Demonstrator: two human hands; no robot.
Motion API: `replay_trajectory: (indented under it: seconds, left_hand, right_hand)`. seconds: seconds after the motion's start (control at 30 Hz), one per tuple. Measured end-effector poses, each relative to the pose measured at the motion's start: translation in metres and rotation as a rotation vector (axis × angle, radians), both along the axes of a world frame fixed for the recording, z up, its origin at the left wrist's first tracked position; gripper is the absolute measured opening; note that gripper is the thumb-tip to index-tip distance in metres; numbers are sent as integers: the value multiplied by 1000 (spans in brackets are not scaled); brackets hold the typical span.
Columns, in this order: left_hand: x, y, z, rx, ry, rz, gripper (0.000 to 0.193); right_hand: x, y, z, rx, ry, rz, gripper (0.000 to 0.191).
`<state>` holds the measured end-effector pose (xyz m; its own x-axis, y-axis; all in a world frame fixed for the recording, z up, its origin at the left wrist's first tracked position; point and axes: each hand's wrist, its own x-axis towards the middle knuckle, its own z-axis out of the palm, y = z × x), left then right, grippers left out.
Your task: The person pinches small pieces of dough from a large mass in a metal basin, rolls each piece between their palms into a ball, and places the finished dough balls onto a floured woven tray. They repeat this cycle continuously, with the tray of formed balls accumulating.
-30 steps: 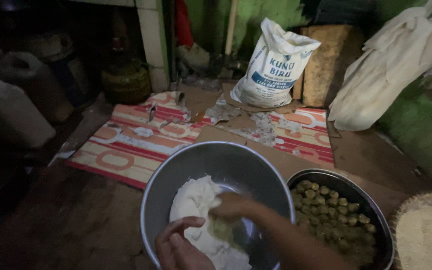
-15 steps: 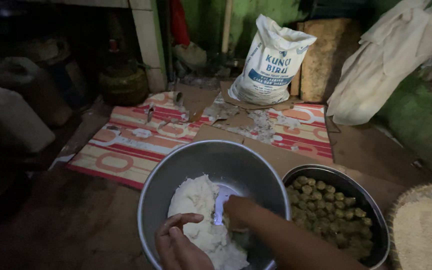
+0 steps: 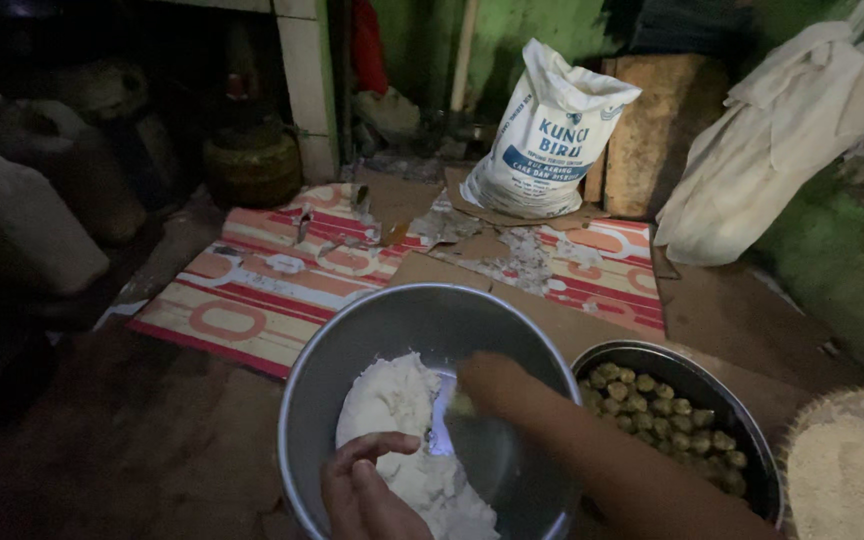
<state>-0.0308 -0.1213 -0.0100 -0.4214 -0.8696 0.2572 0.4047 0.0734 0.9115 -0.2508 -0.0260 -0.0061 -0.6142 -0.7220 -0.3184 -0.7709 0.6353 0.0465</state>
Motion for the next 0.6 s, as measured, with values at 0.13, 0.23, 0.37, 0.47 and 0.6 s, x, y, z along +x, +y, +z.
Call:
replay_trajectory:
  seconds: [0.13,0.23,0.37,0.47,0.6]
  left_hand:
    - [-14,-3,-13,31,260,-11,27]
    - [-18,-6,-20,-1,247,-1,28]
    - [-16,-3,-23,12,212,-1,30]
    - [-17,-1,-21,5,264,-10,30]
    - [-18,-3,-14,-29,193,25,28]
  right_hand:
    - [-17,-22,0,13,9,-57,22]
    - [-12,-26,-5,-18,133,-64,24]
    - [6,-23,-1,-262,206,149,61]
    - [17,-26,3,-264,-21,9,68]
    - [15,-28,0,-77,-93,-57,49]
